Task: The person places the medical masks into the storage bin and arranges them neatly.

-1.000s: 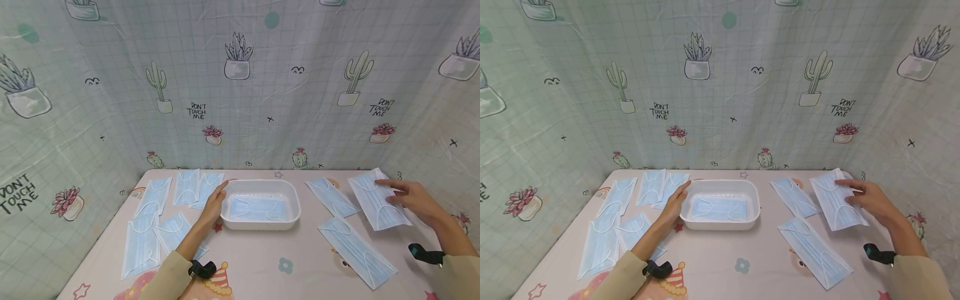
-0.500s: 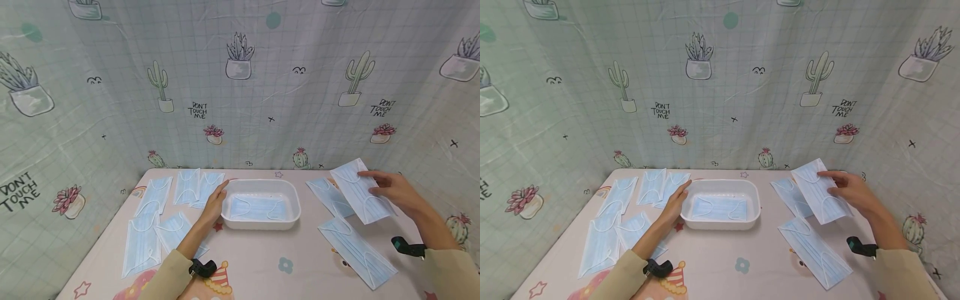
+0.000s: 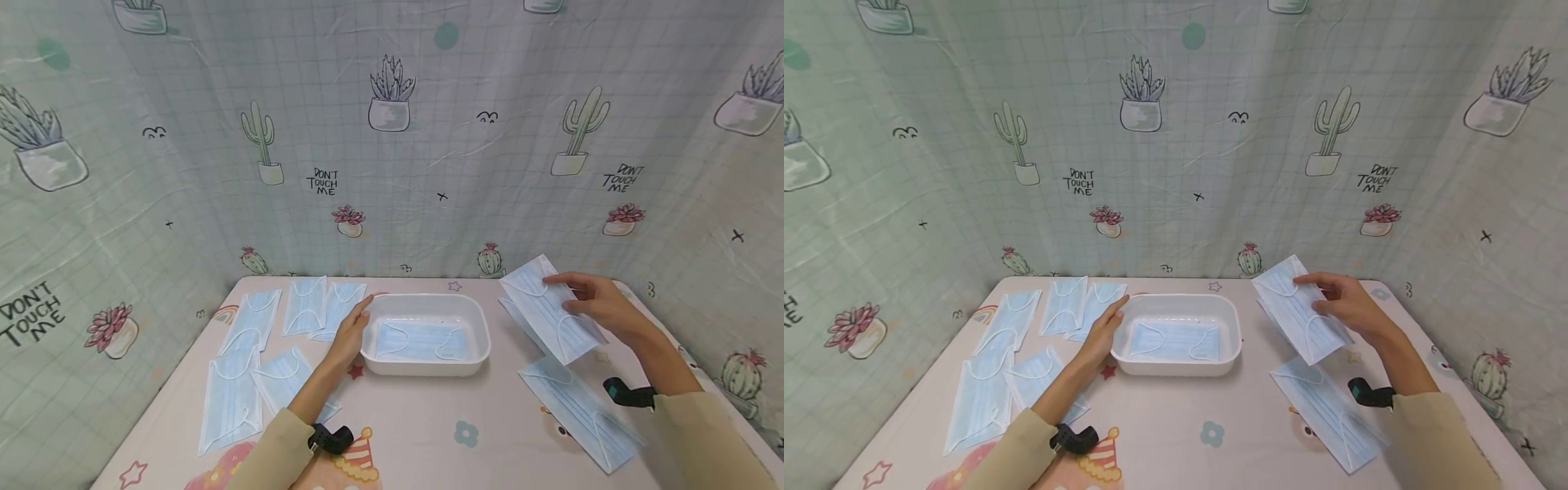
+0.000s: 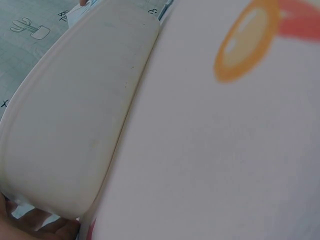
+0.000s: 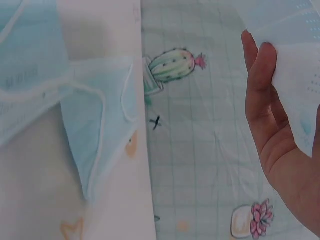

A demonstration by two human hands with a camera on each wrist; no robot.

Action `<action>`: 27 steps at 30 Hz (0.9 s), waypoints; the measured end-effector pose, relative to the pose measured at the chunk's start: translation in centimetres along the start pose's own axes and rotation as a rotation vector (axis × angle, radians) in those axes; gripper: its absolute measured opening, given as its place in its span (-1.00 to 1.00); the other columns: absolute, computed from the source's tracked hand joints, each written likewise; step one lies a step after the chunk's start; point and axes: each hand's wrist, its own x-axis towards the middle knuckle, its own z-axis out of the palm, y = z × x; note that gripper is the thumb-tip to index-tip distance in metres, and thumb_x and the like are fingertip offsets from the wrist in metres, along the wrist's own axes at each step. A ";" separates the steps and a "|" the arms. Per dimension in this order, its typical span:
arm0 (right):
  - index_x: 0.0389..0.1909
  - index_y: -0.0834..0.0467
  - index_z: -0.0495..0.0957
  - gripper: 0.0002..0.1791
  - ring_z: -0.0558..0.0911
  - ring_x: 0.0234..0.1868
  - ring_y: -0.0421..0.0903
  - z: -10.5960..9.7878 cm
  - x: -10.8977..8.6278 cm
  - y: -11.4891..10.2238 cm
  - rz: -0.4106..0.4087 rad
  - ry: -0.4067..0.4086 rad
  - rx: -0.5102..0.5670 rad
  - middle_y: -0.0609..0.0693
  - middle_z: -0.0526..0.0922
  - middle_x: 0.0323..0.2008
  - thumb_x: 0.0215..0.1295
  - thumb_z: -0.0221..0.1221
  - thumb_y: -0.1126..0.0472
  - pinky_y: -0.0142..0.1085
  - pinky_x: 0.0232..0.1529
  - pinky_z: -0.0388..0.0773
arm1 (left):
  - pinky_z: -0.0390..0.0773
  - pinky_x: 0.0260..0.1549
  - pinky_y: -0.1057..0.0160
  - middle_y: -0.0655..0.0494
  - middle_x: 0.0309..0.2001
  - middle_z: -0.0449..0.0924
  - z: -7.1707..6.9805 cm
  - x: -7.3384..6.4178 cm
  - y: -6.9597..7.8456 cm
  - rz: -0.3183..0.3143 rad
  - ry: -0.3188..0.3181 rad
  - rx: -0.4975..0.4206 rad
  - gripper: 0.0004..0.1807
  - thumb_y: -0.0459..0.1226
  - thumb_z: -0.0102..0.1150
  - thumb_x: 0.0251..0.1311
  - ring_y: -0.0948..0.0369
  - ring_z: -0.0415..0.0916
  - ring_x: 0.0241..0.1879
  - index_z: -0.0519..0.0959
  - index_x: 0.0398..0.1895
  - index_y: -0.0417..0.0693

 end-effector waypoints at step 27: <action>0.30 0.19 0.57 -0.48 0.56 0.28 0.24 4.7 4.9 -4.7 -0.041 -0.113 0.067 0.25 0.44 0.45 0.31 0.19 0.50 -0.56 0.07 0.49 | -0.11 0.57 -0.32 0.01 0.65 0.07 0.0 0.0 -0.2 0.001 -0.019 -0.012 -0.47 -0.08 -0.25 0.65 -0.10 -0.10 0.66 0.22 0.61 0.30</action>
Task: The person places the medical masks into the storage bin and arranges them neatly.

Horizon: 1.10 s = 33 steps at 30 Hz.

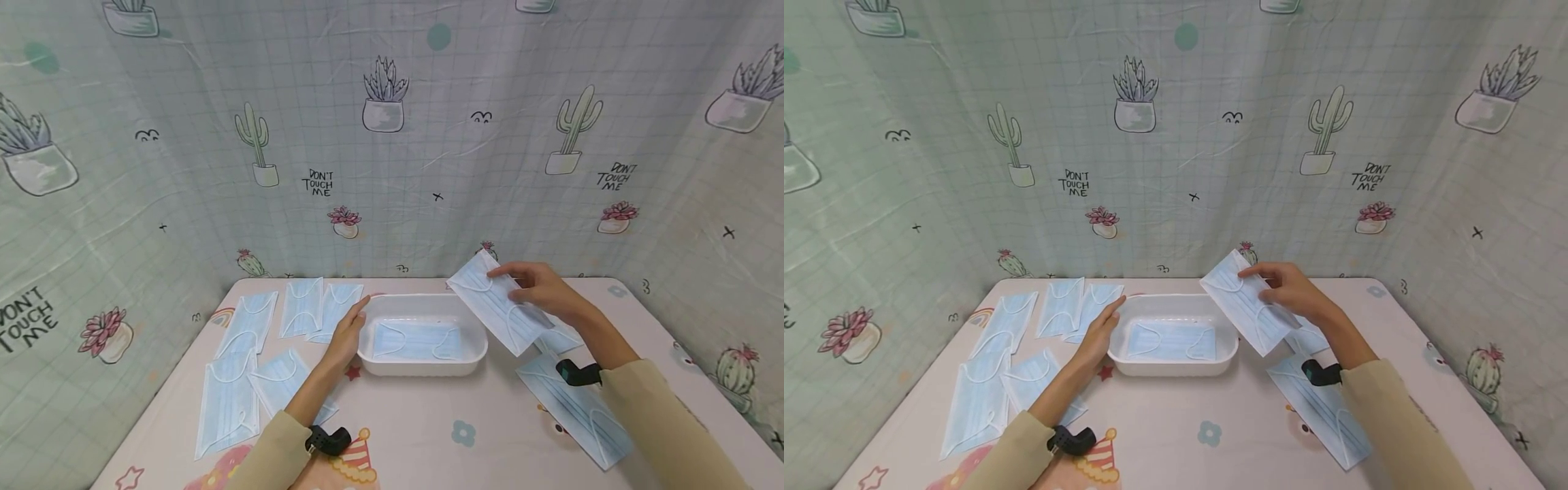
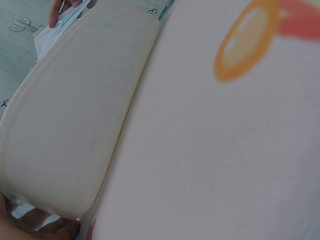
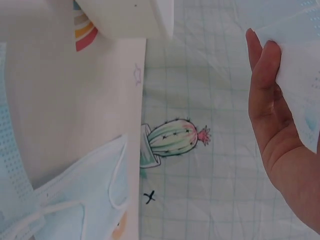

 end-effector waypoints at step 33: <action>0.16 0.10 0.69 -0.46 0.58 0.10 0.09 4.3 6.3 -4.6 -0.137 -0.186 -0.114 0.20 0.59 0.32 0.20 0.13 0.53 -0.13 0.12 0.55 | -0.07 0.58 -0.28 -0.02 0.64 0.10 0.1 0.3 0.1 0.035 0.003 0.027 -0.47 -0.09 -0.28 0.66 -0.10 -0.06 0.65 0.21 0.62 0.25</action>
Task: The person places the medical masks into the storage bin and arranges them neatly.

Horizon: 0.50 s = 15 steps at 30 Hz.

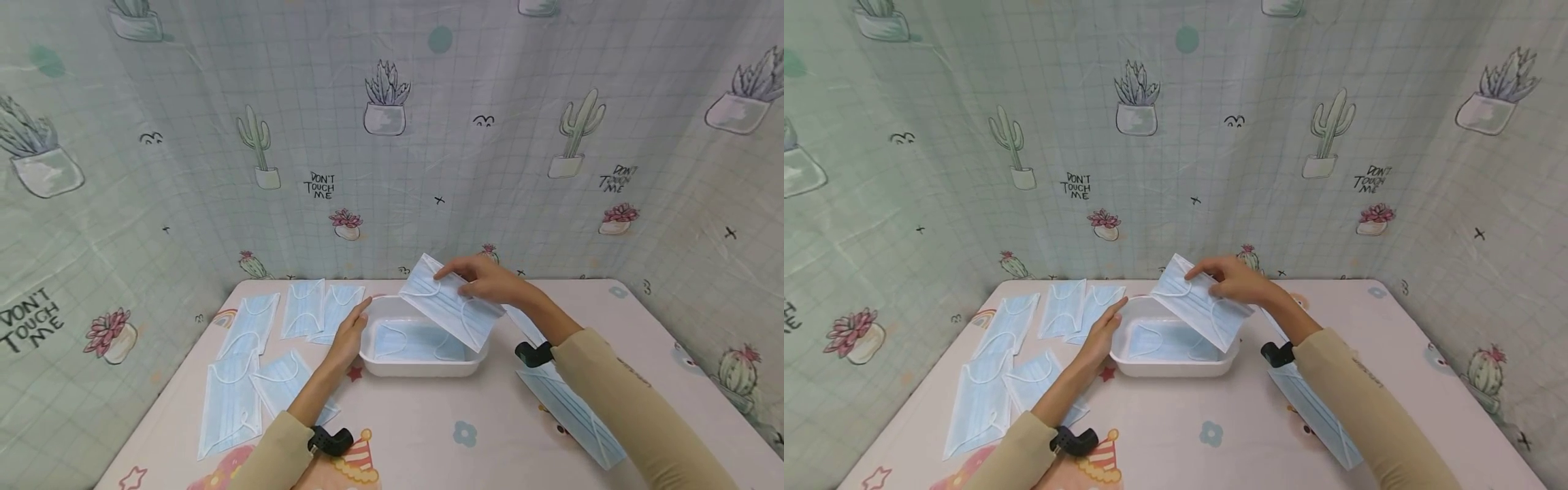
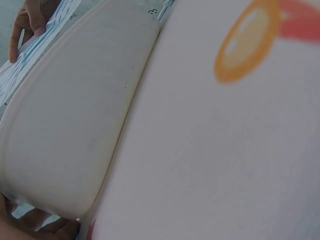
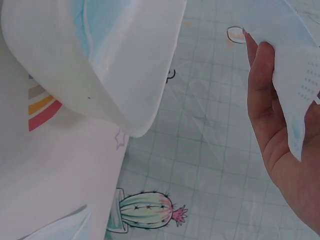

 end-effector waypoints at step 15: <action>0.12 0.17 0.70 -0.47 0.58 0.28 0.17 1.4 1.5 -0.4 -0.037 -0.039 0.052 0.22 0.59 0.33 0.17 0.14 0.60 0.14 0.37 0.48 | -0.07 0.58 -0.27 -0.04 0.65 0.08 0.2 -0.1 0.2 0.012 0.009 -0.008 -0.47 -0.13 -0.30 0.67 -0.12 -0.08 0.65 0.20 0.62 0.19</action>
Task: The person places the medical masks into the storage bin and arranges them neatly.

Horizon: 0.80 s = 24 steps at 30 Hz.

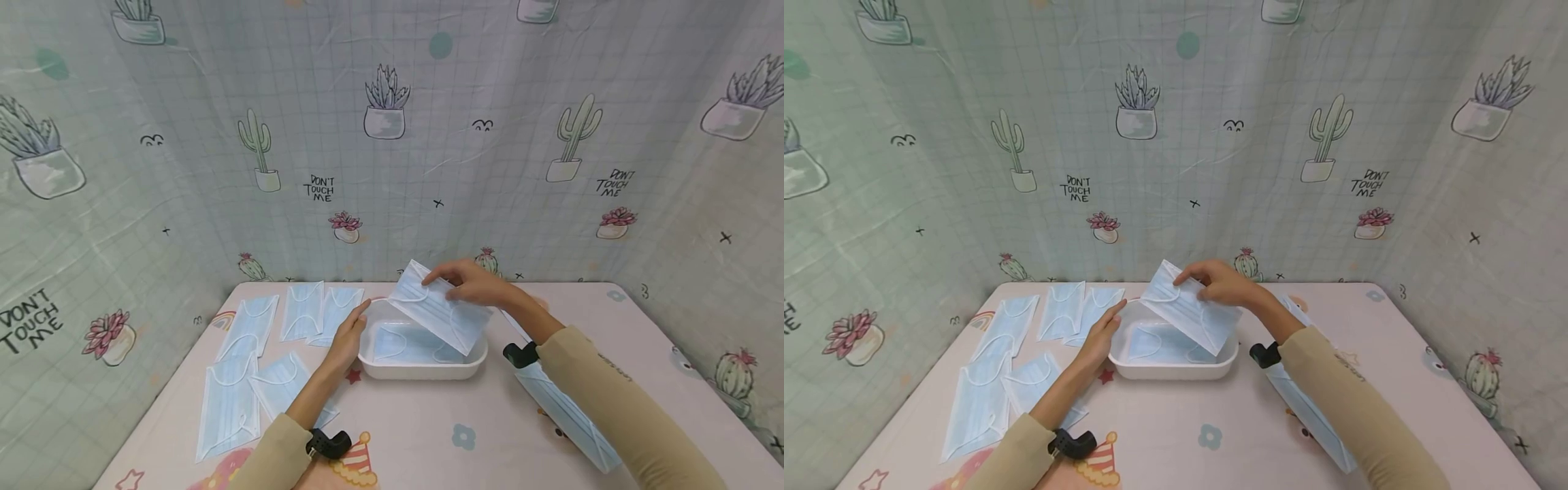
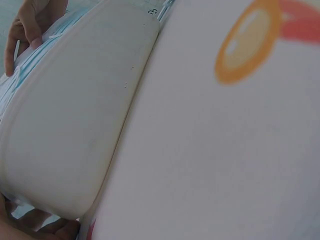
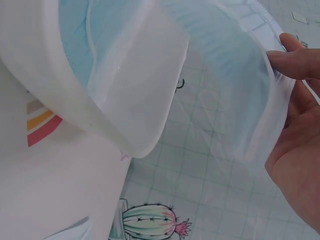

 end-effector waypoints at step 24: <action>0.08 0.20 0.70 -0.46 0.58 0.18 0.03 1.2 1.6 -0.1 -0.047 -0.139 0.005 0.18 0.65 0.26 0.14 0.08 0.64 -0.23 0.14 0.56 | -0.14 0.59 -0.27 -0.02 0.67 0.03 -0.1 0.0 0.0 -0.010 0.008 0.033 -0.47 -0.13 -0.28 0.66 -0.11 -0.14 0.67 0.21 0.62 0.21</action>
